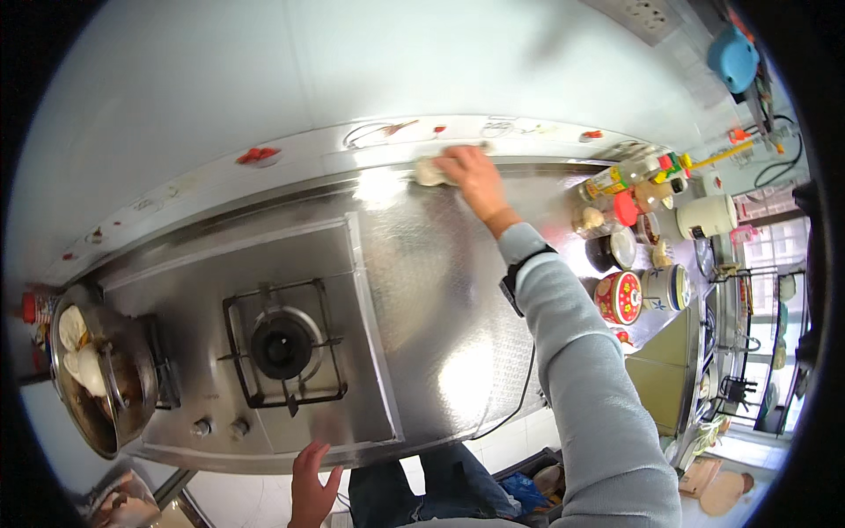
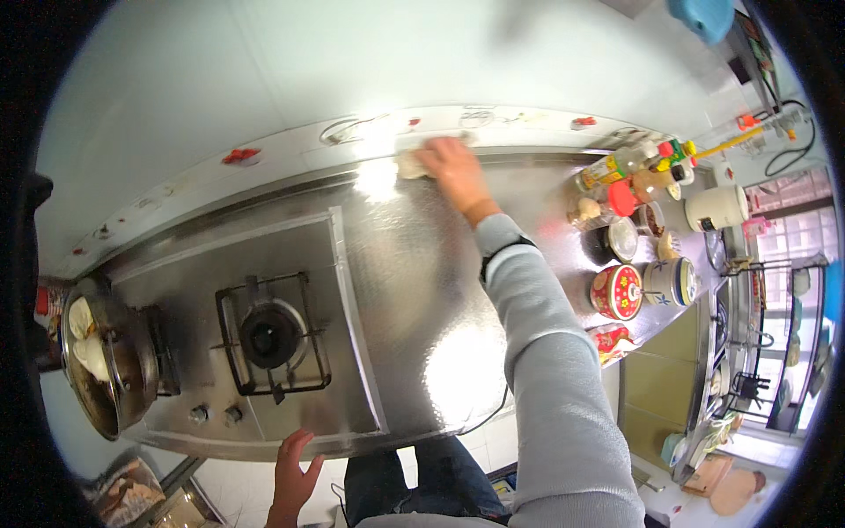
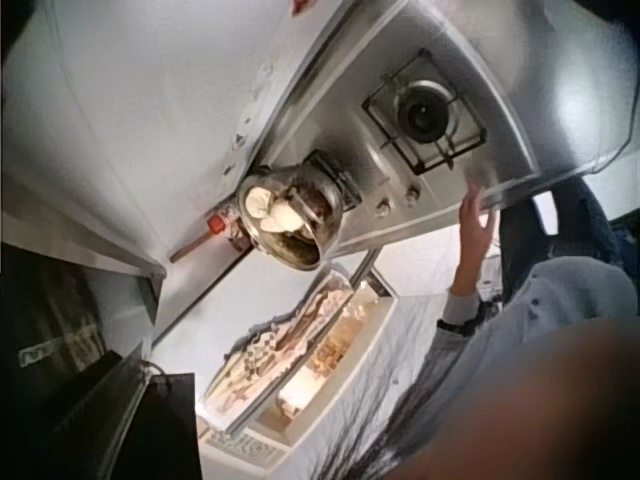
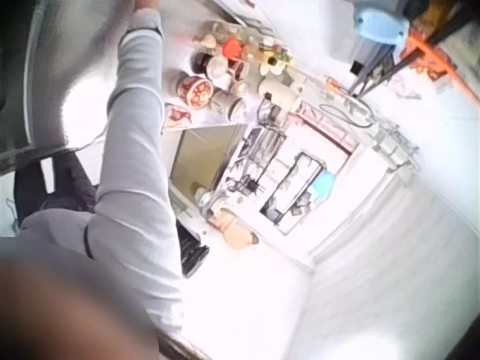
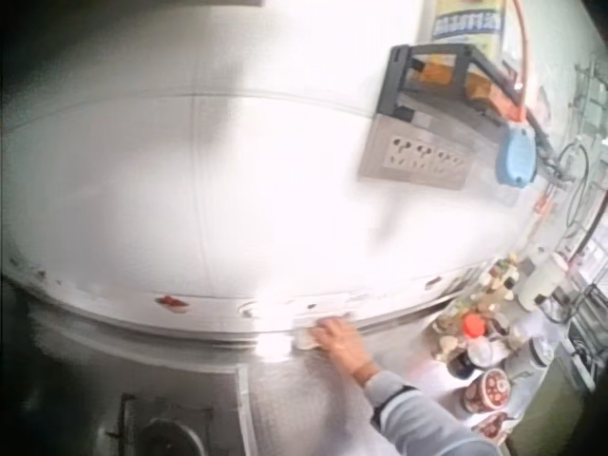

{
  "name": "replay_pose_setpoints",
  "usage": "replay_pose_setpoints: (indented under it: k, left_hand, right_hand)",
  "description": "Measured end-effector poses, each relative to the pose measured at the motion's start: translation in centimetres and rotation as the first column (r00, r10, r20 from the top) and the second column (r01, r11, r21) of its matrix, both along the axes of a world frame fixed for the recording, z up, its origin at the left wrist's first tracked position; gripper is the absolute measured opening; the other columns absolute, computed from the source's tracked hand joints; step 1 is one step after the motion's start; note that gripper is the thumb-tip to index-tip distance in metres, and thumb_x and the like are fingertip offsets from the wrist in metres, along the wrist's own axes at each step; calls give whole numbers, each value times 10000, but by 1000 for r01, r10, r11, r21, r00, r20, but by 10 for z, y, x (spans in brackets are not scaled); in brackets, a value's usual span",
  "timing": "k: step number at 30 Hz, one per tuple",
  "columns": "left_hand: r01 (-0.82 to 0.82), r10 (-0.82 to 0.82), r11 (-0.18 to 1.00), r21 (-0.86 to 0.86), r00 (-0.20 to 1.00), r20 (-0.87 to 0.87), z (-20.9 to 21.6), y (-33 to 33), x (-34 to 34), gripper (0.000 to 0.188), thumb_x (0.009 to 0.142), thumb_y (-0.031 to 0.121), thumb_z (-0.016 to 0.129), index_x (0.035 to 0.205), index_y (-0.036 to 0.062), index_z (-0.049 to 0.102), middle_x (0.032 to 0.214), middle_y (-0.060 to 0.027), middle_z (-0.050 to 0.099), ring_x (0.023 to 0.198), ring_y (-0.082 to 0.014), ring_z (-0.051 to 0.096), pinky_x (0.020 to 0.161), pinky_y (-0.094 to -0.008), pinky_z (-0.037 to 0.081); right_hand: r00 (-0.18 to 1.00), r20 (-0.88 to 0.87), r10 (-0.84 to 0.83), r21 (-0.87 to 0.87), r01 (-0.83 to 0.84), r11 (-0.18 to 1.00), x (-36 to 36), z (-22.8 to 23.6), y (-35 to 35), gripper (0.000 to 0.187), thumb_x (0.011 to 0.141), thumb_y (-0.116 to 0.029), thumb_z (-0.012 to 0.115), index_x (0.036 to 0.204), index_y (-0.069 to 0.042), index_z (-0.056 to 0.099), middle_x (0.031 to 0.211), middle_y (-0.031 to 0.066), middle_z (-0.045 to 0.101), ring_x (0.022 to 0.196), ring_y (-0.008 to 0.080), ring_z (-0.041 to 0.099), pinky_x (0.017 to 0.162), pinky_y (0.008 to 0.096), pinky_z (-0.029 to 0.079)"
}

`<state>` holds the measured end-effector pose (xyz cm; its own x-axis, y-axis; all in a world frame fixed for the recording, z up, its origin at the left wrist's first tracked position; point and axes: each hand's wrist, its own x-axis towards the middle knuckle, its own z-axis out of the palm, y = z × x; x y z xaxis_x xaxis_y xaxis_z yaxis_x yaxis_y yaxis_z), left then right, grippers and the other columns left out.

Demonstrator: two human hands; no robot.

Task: The person washes a frying pan in the sink using a scrubber and running water, then rinses it. They wipe the countertop and stove with a cloth, rearrange several containers and bowls, and continue wiping the sink area and countertop.

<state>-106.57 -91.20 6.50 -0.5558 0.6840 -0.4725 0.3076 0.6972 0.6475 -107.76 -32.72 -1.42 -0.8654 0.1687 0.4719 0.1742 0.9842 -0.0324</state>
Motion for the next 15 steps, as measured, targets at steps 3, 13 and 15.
replay_pose_setpoints:
  k: [3,13,15]
  left_hand:
    - [11,-11,1000,-18,1000,-1,-7,-5,6,450,779,133,719,1191,44,563,1254,-168,540,1189,-337,494,1013,-410,388]
    - [102,-103,995,-23,994,-29,-7,0,15,484,862,207,671,1286,36,511,1301,-196,512,1222,-372,460,1038,-435,367]
    - [161,-164,984,-73,986,-35,4,7,14,485,866,225,670,1282,33,511,1323,-193,494,1238,-370,445,1046,-437,358]
  right_hand:
    - [709,72,-701,-141,703,697,79,6,66,176,770,-32,593,945,-20,579,1012,182,582,968,342,545,842,440,447]
    - [303,-320,-898,-780,454,431,-6,23,52,86,879,-89,524,880,-3,525,884,140,542,853,248,494,758,390,412]
    - [531,-438,-725,-847,27,531,-70,14,-38,48,855,-75,536,870,-43,504,945,136,488,895,258,465,795,398,396]
